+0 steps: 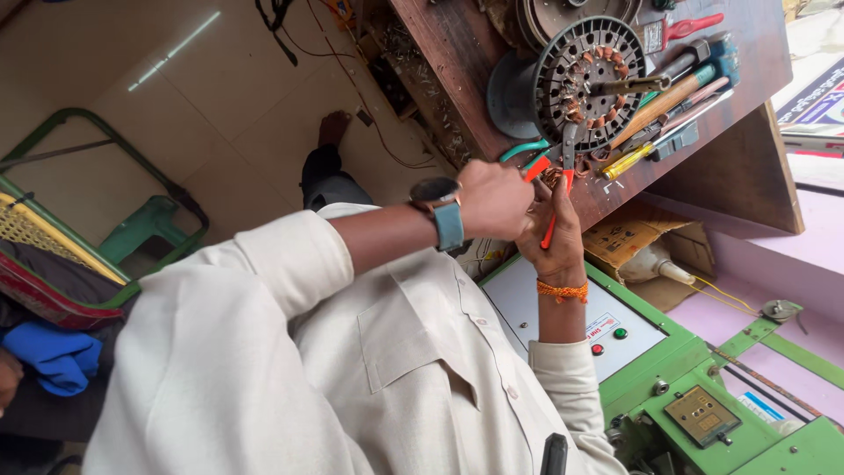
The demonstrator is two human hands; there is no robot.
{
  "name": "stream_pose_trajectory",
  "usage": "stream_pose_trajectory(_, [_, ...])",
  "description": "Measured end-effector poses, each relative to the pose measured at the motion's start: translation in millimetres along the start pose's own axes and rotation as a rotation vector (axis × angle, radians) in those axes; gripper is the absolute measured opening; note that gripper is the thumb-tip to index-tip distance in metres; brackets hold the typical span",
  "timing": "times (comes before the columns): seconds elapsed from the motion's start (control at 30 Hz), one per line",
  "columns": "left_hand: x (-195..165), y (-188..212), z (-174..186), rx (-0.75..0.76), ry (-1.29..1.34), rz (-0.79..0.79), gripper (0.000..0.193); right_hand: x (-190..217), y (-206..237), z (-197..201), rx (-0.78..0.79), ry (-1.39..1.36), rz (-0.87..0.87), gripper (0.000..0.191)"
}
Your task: The person uses pliers to pull and cut copper wire coils from the slots of a motor stator resting on a workbench. They repeatedly grip, pull, and snip the windings, accumulating copper scraps on the table.
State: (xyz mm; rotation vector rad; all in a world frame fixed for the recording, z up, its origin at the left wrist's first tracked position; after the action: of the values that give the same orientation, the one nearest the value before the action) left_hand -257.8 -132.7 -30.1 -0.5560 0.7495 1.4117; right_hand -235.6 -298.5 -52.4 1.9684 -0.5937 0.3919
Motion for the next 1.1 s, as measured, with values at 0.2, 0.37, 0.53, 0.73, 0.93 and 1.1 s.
stream_pose_trajectory(0.2, [26, -104, 46, -0.415, -0.188, -0.229, 0.087, -20, 0, -11, -0.087, -0.133, -0.024, 0.029])
stream_pose_trajectory(0.37, [28, -180, 12, -0.274, -0.292, -0.324, 0.099, -22, -5, -22, -0.119, -0.143, 0.065, 0.011])
stream_pose_trajectory(0.53, [48, -193, -16, -0.2, -0.291, -0.372, 0.107, -7, -1, -3, -0.234, 0.063, 0.005, 0.017])
stream_pose_trajectory(0.73, [49, -198, -21, -0.247, -0.304, -0.404, 0.104, 6, -10, 9, -0.556, 1.269, 0.829, 0.022])
stream_pose_trajectory(0.93, [50, -189, -11, -0.19, -0.306, -0.54, 0.088, 12, 25, 20, -0.293, 0.624, 0.237, 0.034])
stream_pose_trajectory(1.1, [55, -183, -7, -0.086, -0.358, -0.652, 0.076, 11, 71, 35, -0.202, 0.276, 0.439, 0.055])
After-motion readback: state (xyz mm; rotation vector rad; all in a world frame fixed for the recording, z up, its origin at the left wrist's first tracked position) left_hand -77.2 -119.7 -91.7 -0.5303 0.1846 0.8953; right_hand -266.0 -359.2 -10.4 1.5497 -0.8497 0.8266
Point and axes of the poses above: each hand's wrist, its own y-axis away from the middle knuckle, its own z-axis out of the back of the hand, x = y × z, the point moved 2 cm from there along -y, towards the middle knuckle, and after that the axes turned 11 degrees about -x, right-handed, at the moved point
